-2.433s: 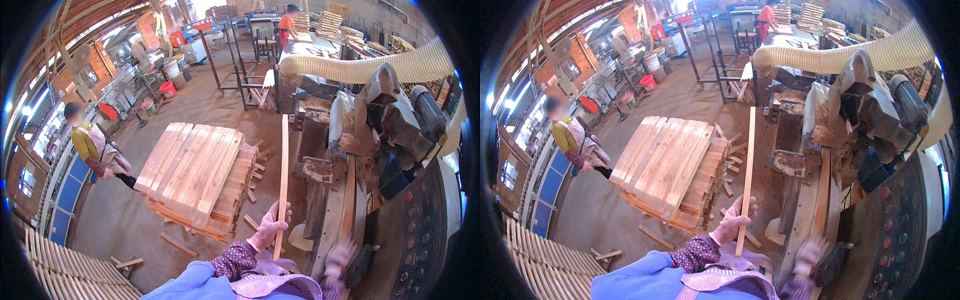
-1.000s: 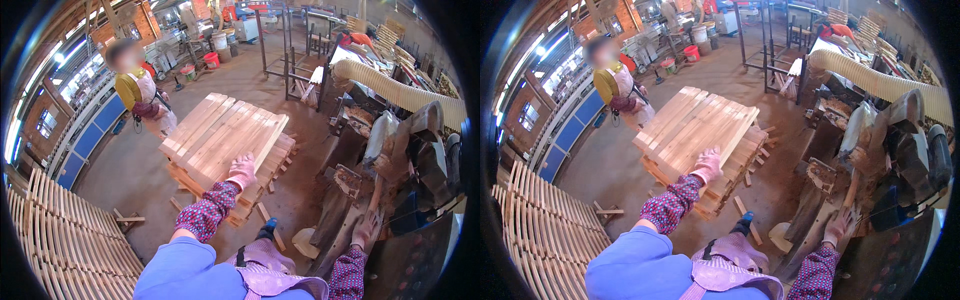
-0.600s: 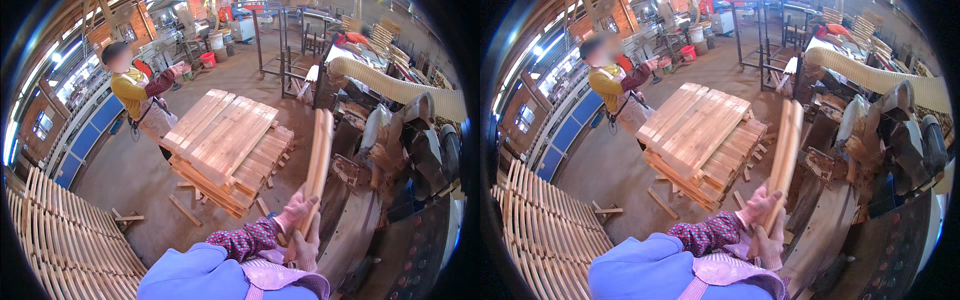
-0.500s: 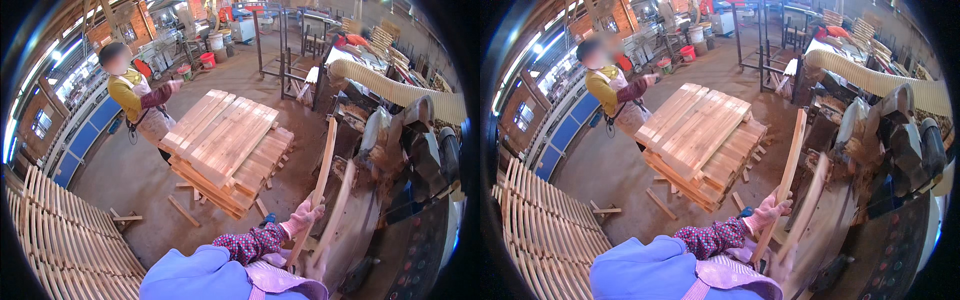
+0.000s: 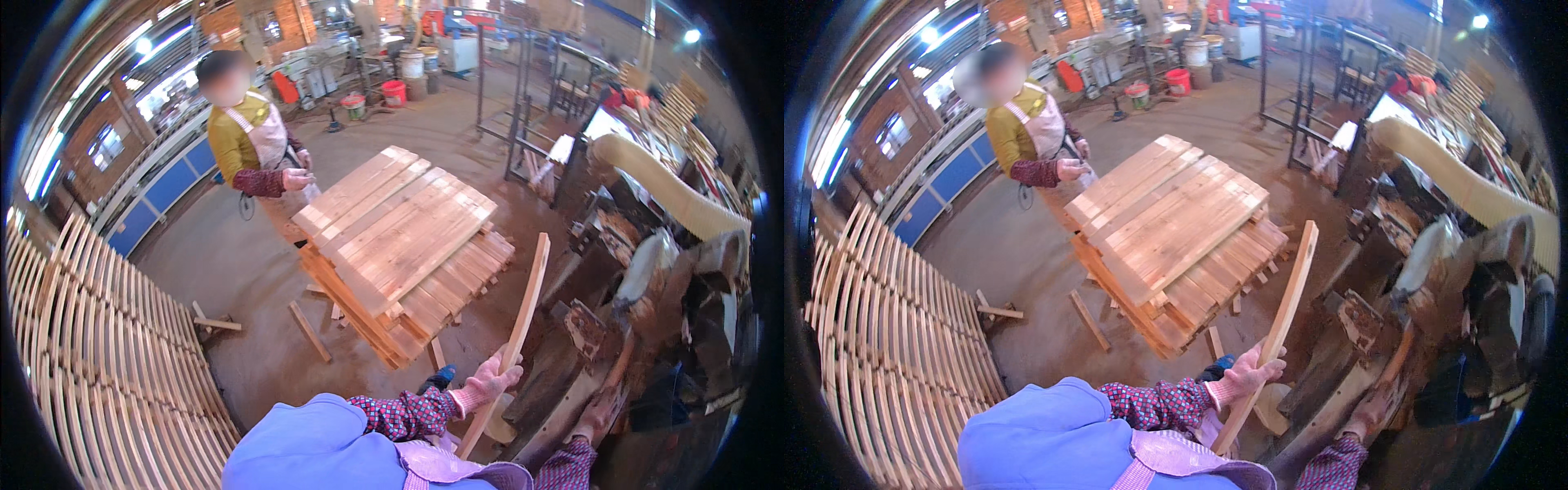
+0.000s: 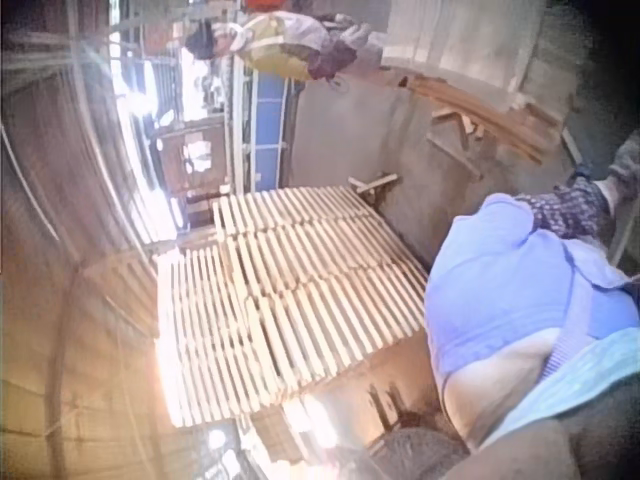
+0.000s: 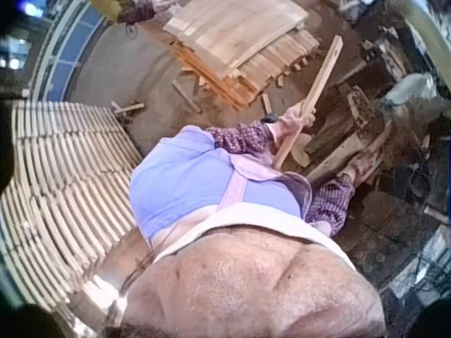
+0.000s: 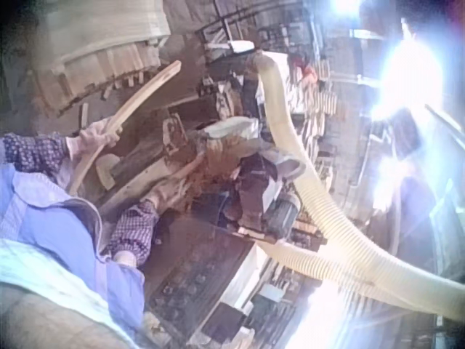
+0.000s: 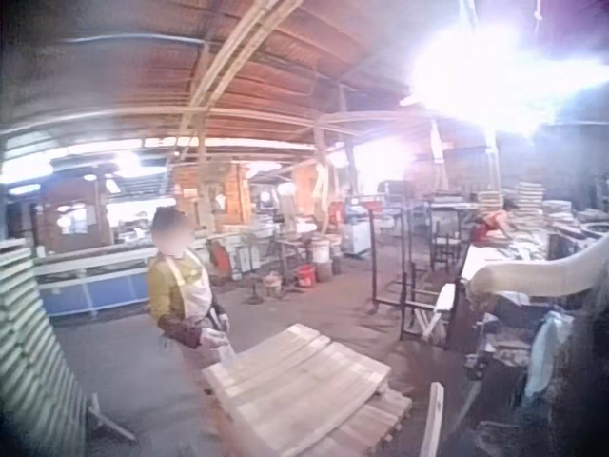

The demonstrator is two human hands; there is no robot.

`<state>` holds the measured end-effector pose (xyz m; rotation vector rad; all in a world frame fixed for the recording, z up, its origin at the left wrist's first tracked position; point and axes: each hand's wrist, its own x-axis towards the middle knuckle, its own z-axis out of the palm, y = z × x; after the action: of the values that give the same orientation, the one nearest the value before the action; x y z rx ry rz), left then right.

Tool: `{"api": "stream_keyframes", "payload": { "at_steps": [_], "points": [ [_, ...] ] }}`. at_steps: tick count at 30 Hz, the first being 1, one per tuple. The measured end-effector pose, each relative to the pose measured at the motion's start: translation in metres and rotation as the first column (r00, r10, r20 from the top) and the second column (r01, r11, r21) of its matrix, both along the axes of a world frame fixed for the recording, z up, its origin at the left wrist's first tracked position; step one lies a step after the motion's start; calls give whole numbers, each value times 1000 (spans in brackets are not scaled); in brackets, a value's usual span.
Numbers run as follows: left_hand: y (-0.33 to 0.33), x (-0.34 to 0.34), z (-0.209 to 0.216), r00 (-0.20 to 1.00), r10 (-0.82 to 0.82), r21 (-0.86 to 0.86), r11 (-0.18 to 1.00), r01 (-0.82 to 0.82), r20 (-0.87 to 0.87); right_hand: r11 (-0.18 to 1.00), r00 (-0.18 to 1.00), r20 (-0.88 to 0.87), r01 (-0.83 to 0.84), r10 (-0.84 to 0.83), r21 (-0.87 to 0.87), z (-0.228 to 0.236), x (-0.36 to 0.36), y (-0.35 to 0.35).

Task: The person picks up wood planks from a stack and feeds them into a woodworking machine for processing.

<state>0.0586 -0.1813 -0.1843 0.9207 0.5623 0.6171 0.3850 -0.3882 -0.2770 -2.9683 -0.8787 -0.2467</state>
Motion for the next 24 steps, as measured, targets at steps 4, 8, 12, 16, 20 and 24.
{"api": "stream_keyframes", "payload": {
  "at_steps": [4,8,12,16,20,24],
  "points": [
    [6,6,-10,989,127,108,985,-135,81,729,866,-405,71,294,681,13,-20,41],
    [6,14,-29,990,137,377,916,-134,19,484,75,-582,475,810,735,130,-235,85],
    [10,-12,27,874,-182,726,494,478,-451,417,276,-604,513,747,750,139,-312,43],
    [110,-30,106,411,357,506,231,831,-839,824,781,-604,232,160,517,92,-321,-58],
    [234,-74,-3,36,748,386,300,872,-662,976,971,-234,1,51,217,55,-311,-117],
    [243,-84,17,0,780,356,285,890,-626,997,998,-60,-13,17,73,32,-263,-115]
  ]
}}
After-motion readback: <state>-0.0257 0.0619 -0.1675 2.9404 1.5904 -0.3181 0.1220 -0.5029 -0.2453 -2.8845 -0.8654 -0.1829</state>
